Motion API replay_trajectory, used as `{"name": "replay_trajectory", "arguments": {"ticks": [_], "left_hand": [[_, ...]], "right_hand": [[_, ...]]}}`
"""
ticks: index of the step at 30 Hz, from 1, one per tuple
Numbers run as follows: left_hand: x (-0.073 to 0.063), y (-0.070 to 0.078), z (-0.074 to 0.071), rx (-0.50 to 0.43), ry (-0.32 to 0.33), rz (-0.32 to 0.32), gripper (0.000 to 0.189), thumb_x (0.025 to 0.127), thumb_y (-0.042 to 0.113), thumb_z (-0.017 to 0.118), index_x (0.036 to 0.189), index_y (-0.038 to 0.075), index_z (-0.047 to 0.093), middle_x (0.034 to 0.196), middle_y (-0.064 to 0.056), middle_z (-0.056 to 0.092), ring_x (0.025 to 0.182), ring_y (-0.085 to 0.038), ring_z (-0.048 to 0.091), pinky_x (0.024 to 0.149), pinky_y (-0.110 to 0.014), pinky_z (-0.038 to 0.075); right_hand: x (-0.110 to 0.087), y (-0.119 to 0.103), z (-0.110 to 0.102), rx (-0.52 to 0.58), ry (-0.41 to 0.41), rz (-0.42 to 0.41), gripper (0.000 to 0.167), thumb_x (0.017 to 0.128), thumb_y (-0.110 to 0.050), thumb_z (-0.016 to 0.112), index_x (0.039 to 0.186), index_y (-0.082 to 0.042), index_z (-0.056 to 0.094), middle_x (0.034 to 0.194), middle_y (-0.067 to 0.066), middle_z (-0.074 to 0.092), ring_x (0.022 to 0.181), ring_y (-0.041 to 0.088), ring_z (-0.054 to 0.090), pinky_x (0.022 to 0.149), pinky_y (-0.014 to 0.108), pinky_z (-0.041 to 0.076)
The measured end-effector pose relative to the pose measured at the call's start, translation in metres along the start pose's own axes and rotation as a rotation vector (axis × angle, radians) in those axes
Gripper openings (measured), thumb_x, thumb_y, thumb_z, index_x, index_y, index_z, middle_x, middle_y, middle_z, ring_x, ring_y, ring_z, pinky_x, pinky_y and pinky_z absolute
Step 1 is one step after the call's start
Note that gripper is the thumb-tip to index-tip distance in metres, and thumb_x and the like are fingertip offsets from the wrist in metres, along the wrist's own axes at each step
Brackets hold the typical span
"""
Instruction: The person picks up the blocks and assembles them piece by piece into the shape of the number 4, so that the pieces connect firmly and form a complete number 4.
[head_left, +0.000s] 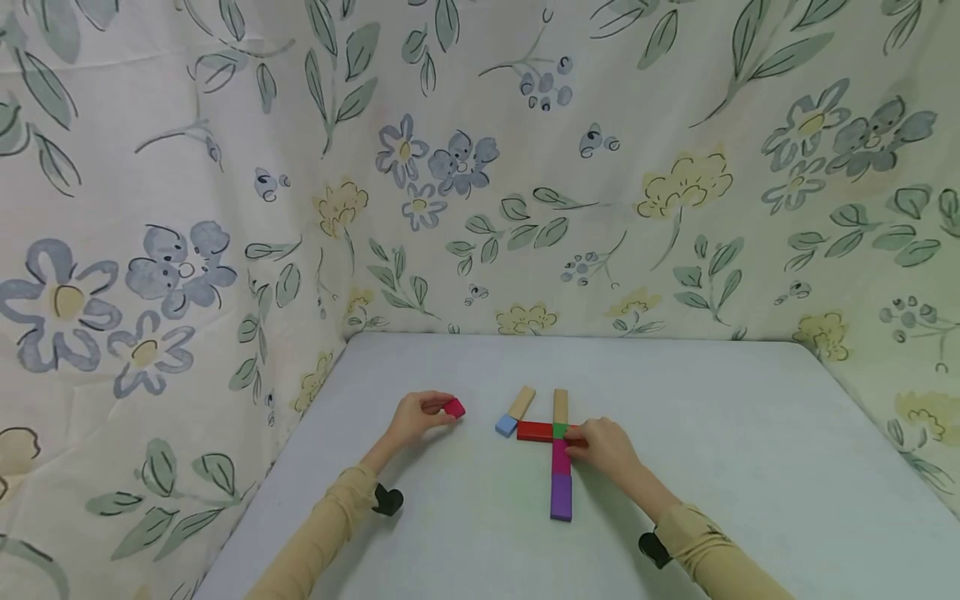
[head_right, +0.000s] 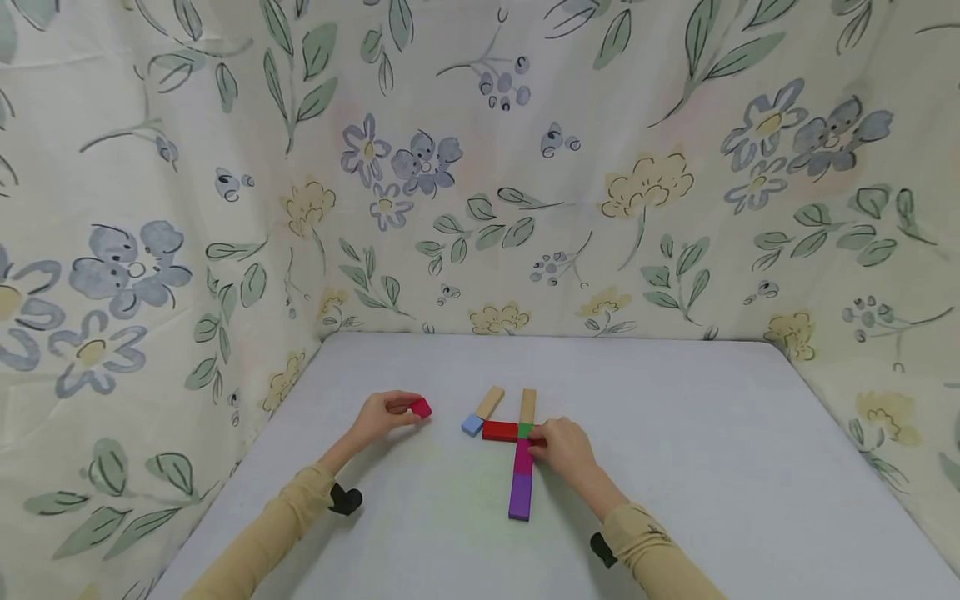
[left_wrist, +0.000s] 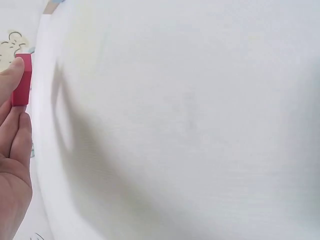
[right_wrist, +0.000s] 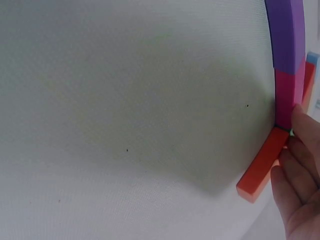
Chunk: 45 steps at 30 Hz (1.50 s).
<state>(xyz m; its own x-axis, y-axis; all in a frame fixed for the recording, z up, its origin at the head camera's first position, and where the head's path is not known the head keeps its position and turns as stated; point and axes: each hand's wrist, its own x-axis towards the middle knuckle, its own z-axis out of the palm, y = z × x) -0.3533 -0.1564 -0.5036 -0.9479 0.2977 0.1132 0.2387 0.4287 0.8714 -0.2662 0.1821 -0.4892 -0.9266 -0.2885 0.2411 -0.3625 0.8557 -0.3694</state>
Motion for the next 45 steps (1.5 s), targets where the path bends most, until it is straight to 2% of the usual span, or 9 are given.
{"name": "replay_trajectory", "arguments": {"ticks": [3, 7, 10, 18, 23, 32, 38, 45], "left_hand": [[0.006, 0.006, 0.0, 0.019, 0.004, 0.001, 0.037, 0.077, 0.009, 0.077, 0.112, 0.003, 0.068, 0.112, -0.015, 0.069, 0.105, -0.025, 0.066, 0.088, -0.031, 0.054], [0.013, 0.017, 0.0, 0.027, -0.008, 0.017, 0.038, 0.078, 0.01, 0.077, 0.114, 0.003, 0.067, 0.114, -0.015, 0.068, 0.107, -0.026, 0.066, 0.09, -0.032, 0.053], [0.019, 0.024, 0.001, 0.026, -0.021, 0.024, 0.039, 0.078, 0.008, 0.076, 0.116, 0.004, 0.067, 0.116, -0.015, 0.067, 0.108, -0.026, 0.065, 0.092, -0.034, 0.052], [0.034, 0.043, 0.003, 0.07, -0.033, 0.066, 0.039, 0.08, 0.006, 0.074, 0.118, 0.004, 0.065, 0.118, -0.014, 0.066, 0.109, -0.025, 0.064, 0.093, -0.034, 0.051], [0.043, 0.053, 0.002, 0.064, -0.038, 0.066, 0.04, 0.08, 0.006, 0.074, 0.119, 0.004, 0.065, 0.12, -0.014, 0.066, 0.111, -0.026, 0.063, 0.094, -0.035, 0.05], [0.054, 0.061, 0.004, 0.075, -0.037, 0.068, 0.041, 0.081, 0.007, 0.074, 0.12, 0.005, 0.065, 0.12, -0.014, 0.066, 0.112, -0.026, 0.063, 0.095, -0.035, 0.05], [0.059, 0.067, 0.004, 0.071, -0.039, 0.073, 0.04, 0.081, 0.008, 0.073, 0.12, 0.005, 0.064, 0.122, -0.014, 0.065, 0.113, -0.027, 0.063, 0.095, -0.036, 0.05], [0.069, 0.073, 0.011, 0.078, -0.05, 0.076, 0.039, 0.082, 0.007, 0.073, 0.12, 0.005, 0.065, 0.121, -0.013, 0.065, 0.112, -0.025, 0.063, 0.095, -0.034, 0.05]], "right_hand": [[0.0, 0.002, 0.002, 0.015, 0.009, -0.014, 0.02, 0.073, -0.012, 0.079, 0.091, -0.003, 0.077, 0.086, 0.007, 0.075, 0.075, 0.018, 0.067, 0.062, 0.029, 0.052], [0.0, 0.009, 0.006, 0.026, 0.058, -0.11, 0.019, 0.075, -0.016, 0.079, 0.09, -0.005, 0.077, 0.083, 0.007, 0.075, 0.071, 0.015, 0.065, 0.059, 0.028, 0.05], [-0.001, 0.01, 0.005, 0.024, 0.074, -0.143, 0.02, 0.076, -0.019, 0.078, 0.09, -0.005, 0.077, 0.082, 0.006, 0.074, 0.07, 0.014, 0.064, 0.057, 0.027, 0.049], [0.0, 0.001, 0.001, 0.005, 0.009, -0.026, 0.018, 0.074, -0.013, 0.079, 0.089, -0.004, 0.077, 0.084, 0.007, 0.075, 0.073, 0.017, 0.066, 0.061, 0.028, 0.051], [0.0, 0.001, 0.001, -0.004, 0.0, -0.03, 0.019, 0.074, -0.014, 0.079, 0.09, -0.005, 0.077, 0.085, 0.006, 0.075, 0.074, 0.016, 0.065, 0.06, 0.027, 0.051], [0.0, 0.004, 0.005, -0.008, 0.025, -0.024, 0.018, 0.073, -0.013, 0.08, 0.089, -0.005, 0.077, 0.083, 0.005, 0.074, 0.072, 0.015, 0.064, 0.059, 0.026, 0.05], [0.001, 0.004, 0.003, -0.005, 0.013, -0.016, 0.019, 0.074, -0.013, 0.079, 0.091, -0.004, 0.077, 0.085, 0.007, 0.075, 0.073, 0.017, 0.065, 0.061, 0.028, 0.051], [0.001, 0.003, 0.003, -0.002, 0.015, -0.018, 0.02, 0.074, -0.013, 0.079, 0.092, -0.004, 0.077, 0.086, 0.007, 0.075, 0.074, 0.016, 0.065, 0.06, 0.026, 0.05]]}}
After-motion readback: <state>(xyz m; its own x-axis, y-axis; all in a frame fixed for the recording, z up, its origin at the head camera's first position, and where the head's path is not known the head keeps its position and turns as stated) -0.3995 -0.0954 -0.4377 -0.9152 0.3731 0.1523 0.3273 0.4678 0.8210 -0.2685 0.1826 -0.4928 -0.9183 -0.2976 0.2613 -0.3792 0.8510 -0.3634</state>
